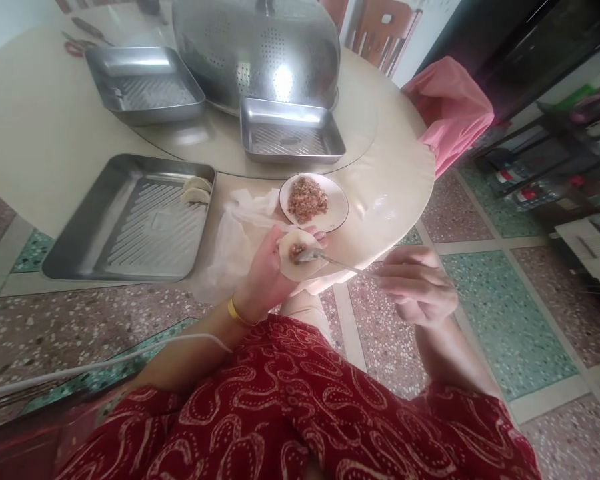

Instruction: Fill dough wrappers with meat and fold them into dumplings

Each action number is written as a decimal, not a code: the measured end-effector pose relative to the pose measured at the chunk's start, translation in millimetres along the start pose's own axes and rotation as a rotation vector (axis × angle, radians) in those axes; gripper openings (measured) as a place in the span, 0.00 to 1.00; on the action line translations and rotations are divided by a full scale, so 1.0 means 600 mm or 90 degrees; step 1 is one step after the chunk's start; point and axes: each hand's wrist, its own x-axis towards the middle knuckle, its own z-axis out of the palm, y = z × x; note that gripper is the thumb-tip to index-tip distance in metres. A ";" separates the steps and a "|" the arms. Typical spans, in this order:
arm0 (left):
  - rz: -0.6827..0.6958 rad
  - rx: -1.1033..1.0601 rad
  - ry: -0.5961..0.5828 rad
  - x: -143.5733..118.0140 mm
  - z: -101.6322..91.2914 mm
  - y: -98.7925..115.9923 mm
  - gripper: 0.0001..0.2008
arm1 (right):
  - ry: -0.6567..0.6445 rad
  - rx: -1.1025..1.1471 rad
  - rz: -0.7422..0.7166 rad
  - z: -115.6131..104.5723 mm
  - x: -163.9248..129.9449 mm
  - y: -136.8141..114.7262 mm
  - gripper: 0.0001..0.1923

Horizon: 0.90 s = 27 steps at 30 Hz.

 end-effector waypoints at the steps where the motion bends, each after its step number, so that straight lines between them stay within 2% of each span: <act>1: 0.001 0.000 -0.002 -0.001 0.001 0.000 0.27 | 0.003 -0.006 0.001 0.000 0.001 -0.001 0.10; 4: -0.010 0.009 -0.005 -0.003 0.004 -0.002 0.27 | 0.022 -0.018 -0.006 0.001 0.003 0.000 0.11; 8: 0.007 0.024 -0.019 -0.005 0.005 -0.005 0.24 | -0.006 0.001 0.000 0.007 0.001 0.004 0.10; 11: 0.013 0.035 -0.032 -0.007 0.004 -0.006 0.24 | 0.009 -0.017 0.011 0.012 -0.001 0.005 0.10; 16: 0.008 0.048 -0.020 -0.007 0.001 -0.007 0.25 | 0.007 -0.024 0.011 0.015 0.000 0.008 0.08; 21: 0.008 0.027 -0.038 -0.002 -0.005 -0.005 0.24 | 0.024 -0.026 0.023 0.008 0.004 0.005 0.09; 27: -0.006 -0.003 -0.019 0.000 -0.003 -0.002 0.26 | 0.032 -0.020 0.044 0.009 0.003 0.002 0.11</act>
